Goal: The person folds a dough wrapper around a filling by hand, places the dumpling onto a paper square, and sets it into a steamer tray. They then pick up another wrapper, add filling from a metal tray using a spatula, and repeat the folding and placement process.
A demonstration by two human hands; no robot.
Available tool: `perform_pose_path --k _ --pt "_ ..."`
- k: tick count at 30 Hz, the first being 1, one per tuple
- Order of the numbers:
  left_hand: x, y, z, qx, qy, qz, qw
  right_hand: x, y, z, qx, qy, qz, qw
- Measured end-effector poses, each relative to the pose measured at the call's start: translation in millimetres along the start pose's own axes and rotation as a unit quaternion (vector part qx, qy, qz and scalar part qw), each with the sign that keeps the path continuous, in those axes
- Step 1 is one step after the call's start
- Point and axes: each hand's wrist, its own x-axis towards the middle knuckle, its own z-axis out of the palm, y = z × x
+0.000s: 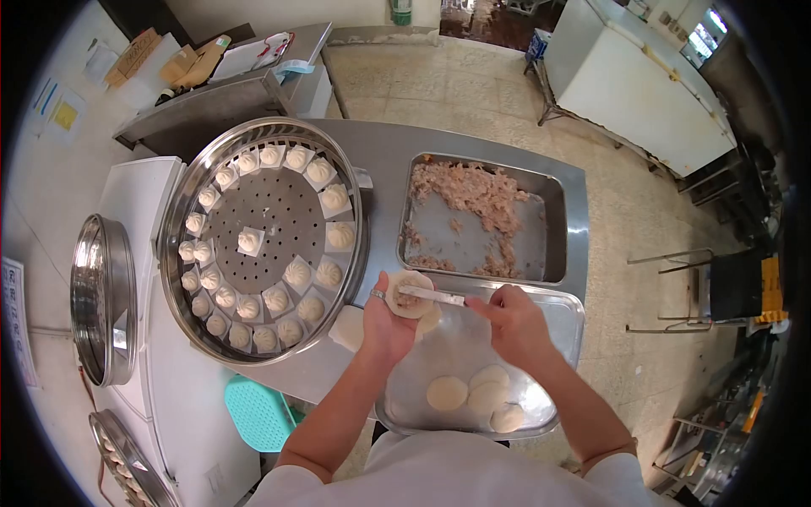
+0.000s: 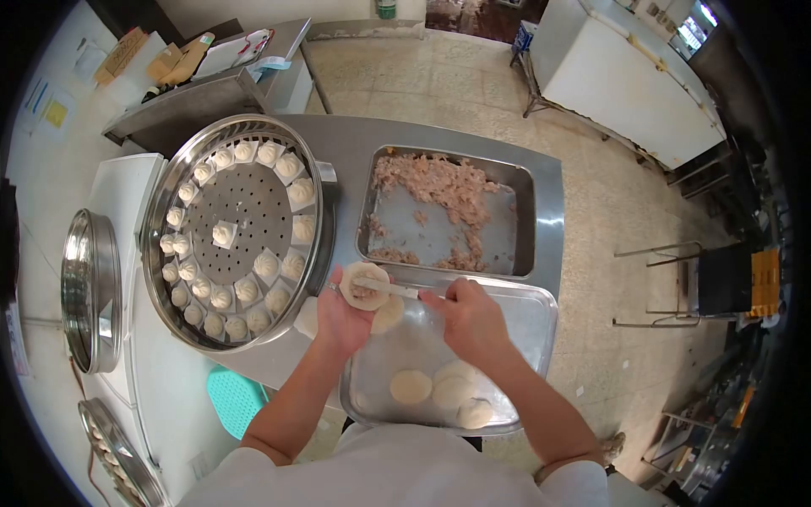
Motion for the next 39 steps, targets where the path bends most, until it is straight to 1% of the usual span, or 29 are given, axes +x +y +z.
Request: perform_pose_path --k 1,3,4,5,8,11,14,17,18,21,24,26,27,30,33,34,35,37,38,39 --pt "1.1 -0.1 -1.1 -0.005 -0.007 0.002 1.0 -8.4 -8.6 2.5 -0.048 0.022 -0.016 0.998" --pt "2.9 1.7 -4.6 -0.013 -0.02 0.007 1.0 -27.3 -15.9 -2.5 -0.066 0.028 0.018 0.997" --pt "1.2 2.3 -4.4 -0.014 -0.01 0.006 1.0 -34.7 -18.8 -5.9 -0.074 0.031 0.034 0.996" --pt "-2.3 2.5 -4.2 -0.015 0.001 0.006 1.0 -40.0 -21.7 -8.1 -0.082 0.033 0.05 0.995" --pt "-15.2 2.0 1.7 -0.013 0.012 -0.006 1.0 -48.0 -32.2 -7.9 -0.064 0.089 0.041 0.993" --pt "-22.3 -4.9 -1.6 0.032 -0.014 0.003 0.999 -48.5 -42.2 -1.8 -0.076 0.054 0.031 0.995" --pt "-30.1 -4.6 -11.4 0.074 -0.032 0.028 0.996 -63.0 -38.2 -9.4 -0.064 0.069 0.084 0.992" --pt "-36.9 0.0 -27.1 0.102 -0.031 0.035 0.994 -70.5 -21.1 -27.1 -0.072 0.101 0.163 0.979" --pt "-38.1 1.9 -32.9 0.113 -0.03 0.036 0.993 -68.5 -9.3 -31.6 -0.095 0.088 0.196 0.972" --pt "-42.8 5.3 -47.9 0.073 -0.053 -0.012 0.996 -51.8 28.3 -35.5 -0.18 0.034 0.247 0.952" --pt "-54.3 -1.2 -48.7 0.168 -0.028 0.001 0.985 -27.4 38.8 -31.3 -0.217 -0.054 0.227 0.948" --pt "-64.4 -5.4 -49.9 0.163 -0.017 -0.007 0.987 -27.0 55.1 -15.7 -0.202 -0.057 0.24 0.948" --pt "-70.0 -5.3 -47.5 0.159 -0.011 -0.01 0.987 -23.7 49.8 -15.2 -0.195 -0.059 0.246 0.948" --pt "-92.3 -2.6 -43.9 0.194 -0.008 -0.045 0.98 -20.6 25.8 -9.8 -0.192 -0.008 0.274 0.942" --pt "-95.3 -11.0 -63.3 0.151 -0.036 -0.031 0.987 -14.8 42.8 14.1 -0.205 0.018 0.243 0.948" --pt "-102.0 -12.4 -63.9 0.14 -0.041 -0.032 0.989 -14.2 49.7 23.4 -0.187 0.038 0.223 0.956" --pt "-104.8 -11.5 -60.9 0.13 -0.048 -0.032 0.99 -19.1 55.9 30.4 -0.221 0.079 0.181 0.955" --pt "-113.9 -5.1 -56.6 0.123 -0.062 -0.033 0.99 -22.7 35.6 26.7 -0.287 0.164 0.095 0.939" --pt "-117.9 -2.1 -52.9 0.123 -0.072 -0.033 0.989 -28.6 18.3 20.6 -0.271 0.223 0.064 0.934" --pt "-120.6 -1.0 -51.6 0.124 -0.082 -0.035 0.988 -38.5 0.4 20.1 -0.167 0.197 0.112 0.96"
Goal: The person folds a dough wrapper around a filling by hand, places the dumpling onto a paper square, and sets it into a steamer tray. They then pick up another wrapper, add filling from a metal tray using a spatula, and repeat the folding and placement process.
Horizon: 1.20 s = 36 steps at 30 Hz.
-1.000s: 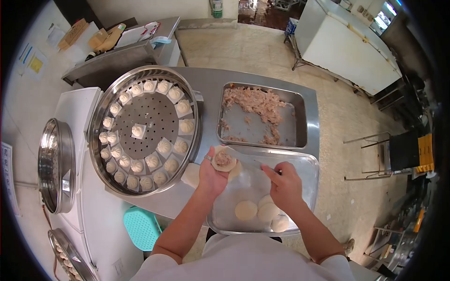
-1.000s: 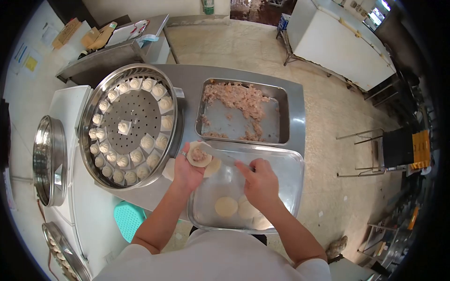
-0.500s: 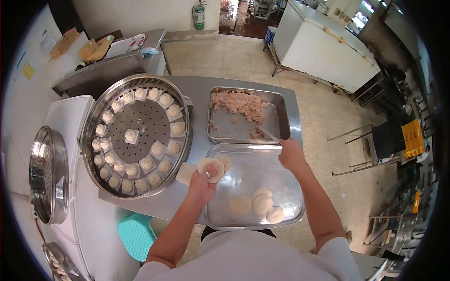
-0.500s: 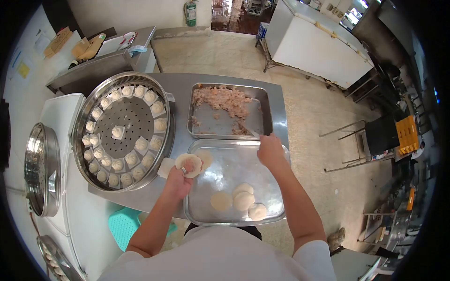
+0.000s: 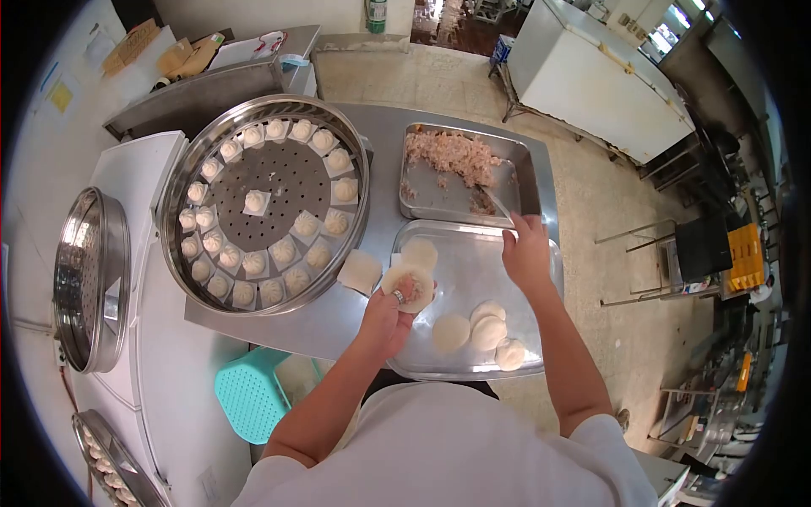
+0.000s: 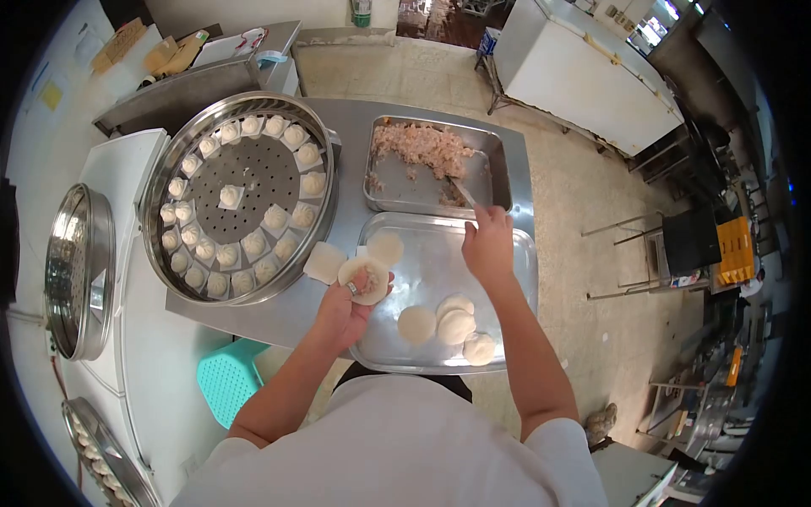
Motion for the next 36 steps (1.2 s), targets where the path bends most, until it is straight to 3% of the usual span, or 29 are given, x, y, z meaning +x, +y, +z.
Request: perform_pose_path --k 2,4,8,12,18,24,27,33,36 --pt "0.4 -3.2 -0.1 0.011 -0.005 0.021 1.0 -34.0 -24.6 -15.9 0.181 -0.095 0.118 0.972" --pt "-1.9 -14.6 -0.5 0.018 -0.006 0.032 0.999 -75.8 -64.6 -27.9 0.433 -0.223 0.3 0.82" --pt "-8.2 -39.5 3.7 0.033 -0.019 0.0 0.999 -122.7 -116.8 -34.7 0.611 -0.233 0.316 0.687" --pt "-28.3 -59.3 20.3 0.06 -0.07 -0.007 0.996 -140.0 -106.4 -41.1 0.587 -0.194 0.315 0.72" --pt "-56.9 -98.2 49.1 0.125 -0.011 0.058 0.99 -171.8 -83.5 -77.4 0.509 -0.168 0.261 0.802" --pt "-82.6 -139.3 75.7 0.146 0.002 0.059 0.988 -203.4 -54.9 -99.2 0.531 -0.126 0.249 0.8" --pt "-92.8 -156.5 83.3 0.138 0.025 0.071 0.988 -224.1 -33.3 -90.7 0.447 -0.071 0.155 0.878" --pt "-112.6 -177.6 84.9 0.134 0.021 0.072 0.988 -248.9 -18.5 -112.5 0.485 -0.091 0.149 0.857" --pt "-114.8 -184.1 82.8 0.129 -0.004 0.069 0.989 -252.4 -24.1 -125.0 0.609 -0.087 0.21 0.76"
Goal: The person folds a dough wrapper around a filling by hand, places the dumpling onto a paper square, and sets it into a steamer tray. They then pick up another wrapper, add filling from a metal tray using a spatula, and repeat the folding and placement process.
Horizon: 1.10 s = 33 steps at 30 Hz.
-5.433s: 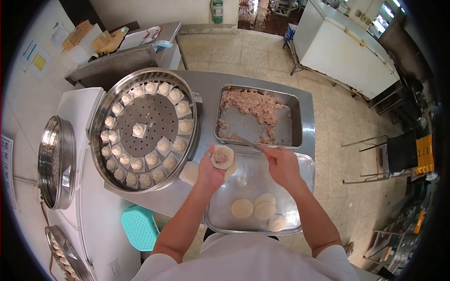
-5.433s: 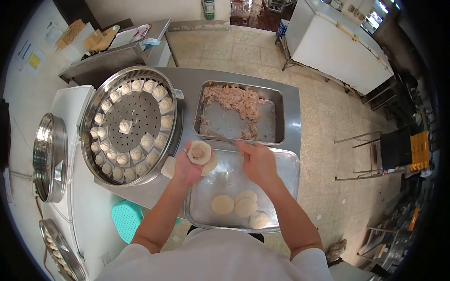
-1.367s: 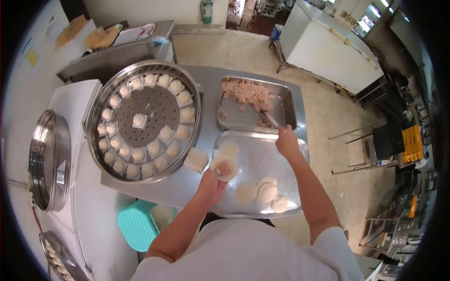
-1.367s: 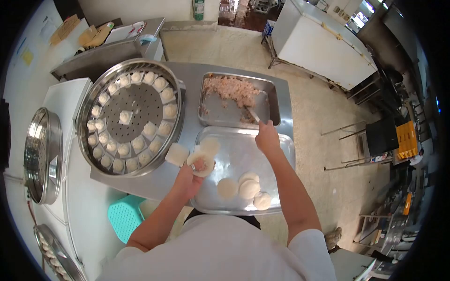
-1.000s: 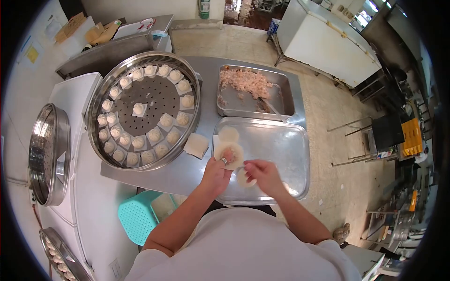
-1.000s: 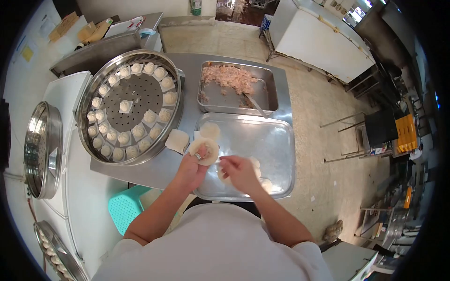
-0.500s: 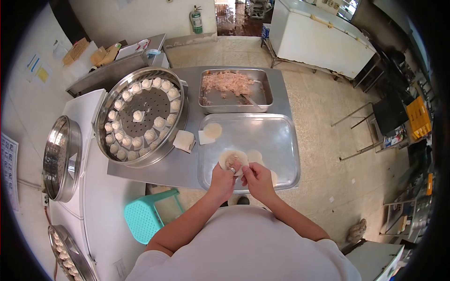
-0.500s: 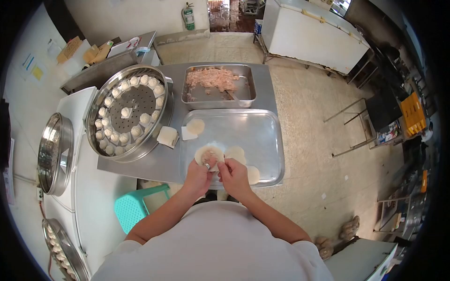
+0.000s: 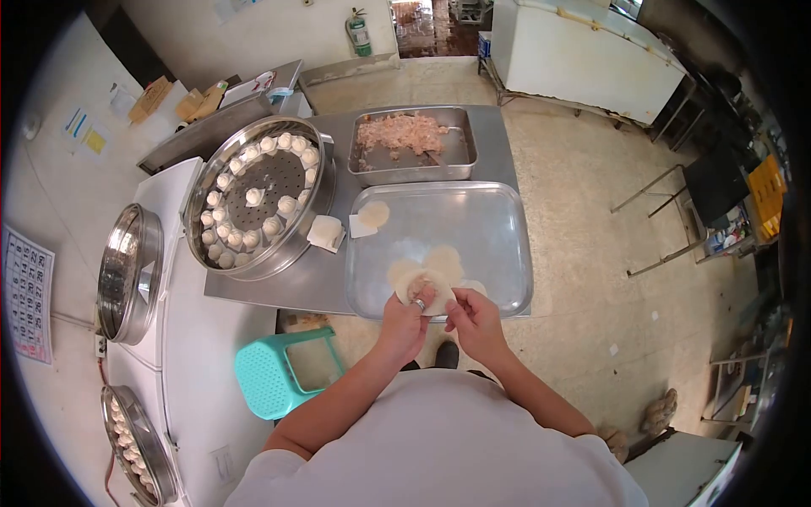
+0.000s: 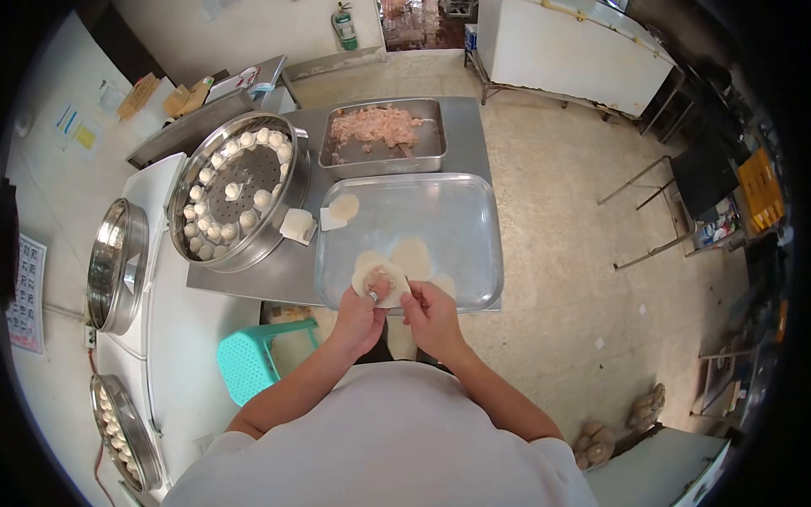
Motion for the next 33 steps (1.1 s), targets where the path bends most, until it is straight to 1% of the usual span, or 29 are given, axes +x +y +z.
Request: perform_pose_path --k 3,6,9,12,15,18,21,24,27,30,33 --pt "0.5 -0.5 2.0 0.019 -0.02 -0.009 1.0 -2.5 -2.0 -2.0 0.037 -0.011 0.027 0.999" --pt "1.2 7.5 2.8 0.028 -0.067 -0.027 0.997 -0.4 -8.5 -2.3 -0.022 0.0 0.042 0.999" --pt "6.7 17.7 -5.7 0.026 -0.053 -0.029 0.998 5.0 -15.8 9.3 -0.095 0.0 0.039 0.995" --pt "9.6 36.7 -19.0 0.039 -0.027 -0.023 0.999 13.6 3.2 31.3 -0.164 0.02 -0.055 0.985" --pt "15.7 55.0 -46.3 0.055 -0.028 -0.03 0.998 21.0 3.9 54.3 -0.206 0.005 -0.057 0.977" --pt "15.1 74.6 -63.7 0.04 -0.032 -0.031 0.998 32.6 10.7 72.5 -0.241 -0.005 -0.095 0.966" --pt "14.4 94.0 -79.3 0.053 -0.04 -0.043 0.997 36.6 1.1 98.2 -0.196 0.028 -0.07 0.978" --pt "15.0 108.1 -91.1 0.027 -0.082 -0.039 0.996 40.4 -10.4 117.0 -0.106 0.008 -0.001 0.994" --pt "15.2 121.2 -97.7 0.035 -0.095 -0.065 0.993 44.6 -12.0 122.1 -0.079 -0.029 0.041 0.996" --pt "15.9 126.9 -103.3 0.029 -0.103 -0.063 0.992 47.1 -8.4 129.6 -0.017 -0.02 0.027 0.999" --pt "14.4 135.8 -103.5 0.045 -0.124 -0.08 0.988 48.4 -7.1 135.1 0.018 -0.002 0.024 1.0"
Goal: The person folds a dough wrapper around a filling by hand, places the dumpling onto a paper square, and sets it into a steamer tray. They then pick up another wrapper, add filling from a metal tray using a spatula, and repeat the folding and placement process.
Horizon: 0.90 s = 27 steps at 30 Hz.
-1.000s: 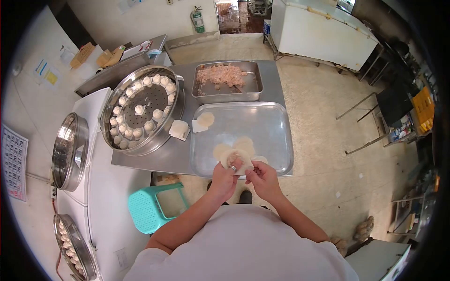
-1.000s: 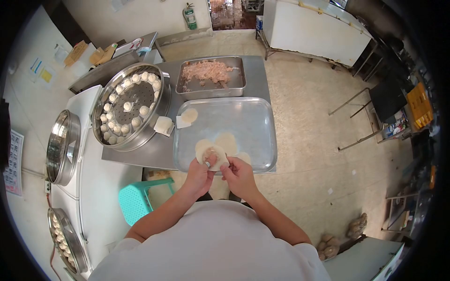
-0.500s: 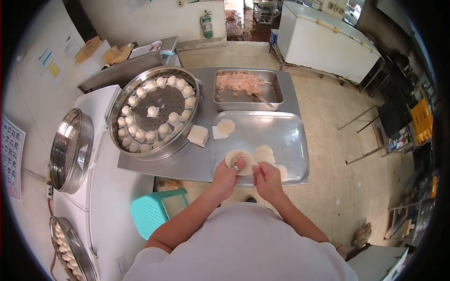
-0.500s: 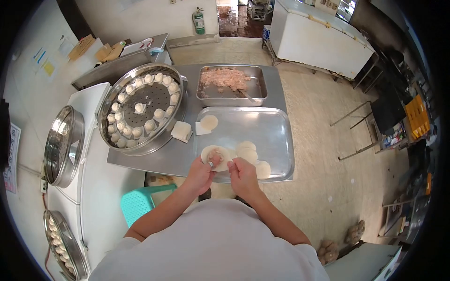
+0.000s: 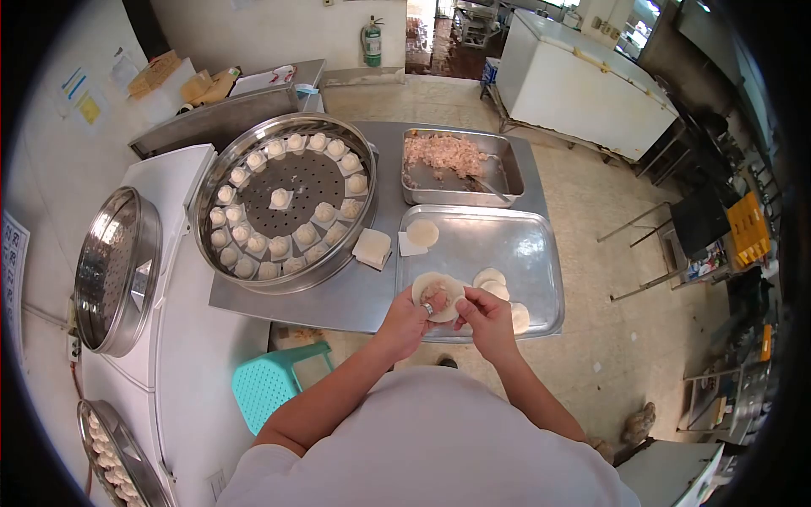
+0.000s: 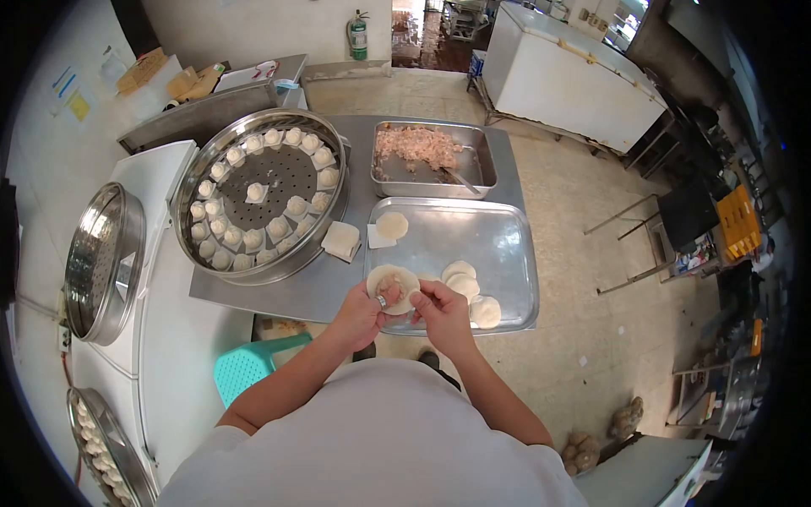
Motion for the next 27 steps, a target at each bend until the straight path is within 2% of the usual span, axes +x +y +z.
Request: perform_pose_path --k 3,6,9,12,15,18,21,24,27 --pt "4.9 -4.8 -8.4 0.03 -0.027 -0.013 0.999 -1.4 1.6 4.0 -0.001 0.036 -0.005 0.999" --pt "4.5 -6.1 -4.8 0.023 -0.015 -0.01 1.0 -2.5 5.1 1.2 -0.089 0.063 -0.011 0.994" --pt "5.6 -6.6 0.3 0.015 0.007 -0.01 1.0 -4.6 8.0 0.7 -0.154 0.078 -0.062 0.983" --pt "3.8 0.6 6.3 0.058 0.02 -0.014 0.998 -4.9 3.0 -1.7 -0.184 0.06 -0.088 0.977" --pt "3.7 -0.6 9.1 0.071 -0.005 0.007 0.997 -3.7 -2.9 -2.0 -0.123 0.055 -0.104 0.985" --pt "2.1 -0.7 15.3 0.096 -0.014 0.014 0.995 -5.3 -10.8 -10.8 -0.091 0.021 -0.061 0.994" --pt "1.4 -1.3 21.4 0.146 -0.023 0.017 0.989 -8.4 -18.1 -18.6 -0.104 -0.025 -0.073 0.992" --pt "2.3 -0.3 24.1 0.154 -0.043 -0.014 0.987 -10.6 -8.3 -26.0 -0.154 0.005 -0.115 0.981" --pt "8.5 -7.8 22.1 0.156 -0.019 -0.03 0.987 -12.3 -5.9 -35.2 -0.283 0.014 -0.123 0.951"
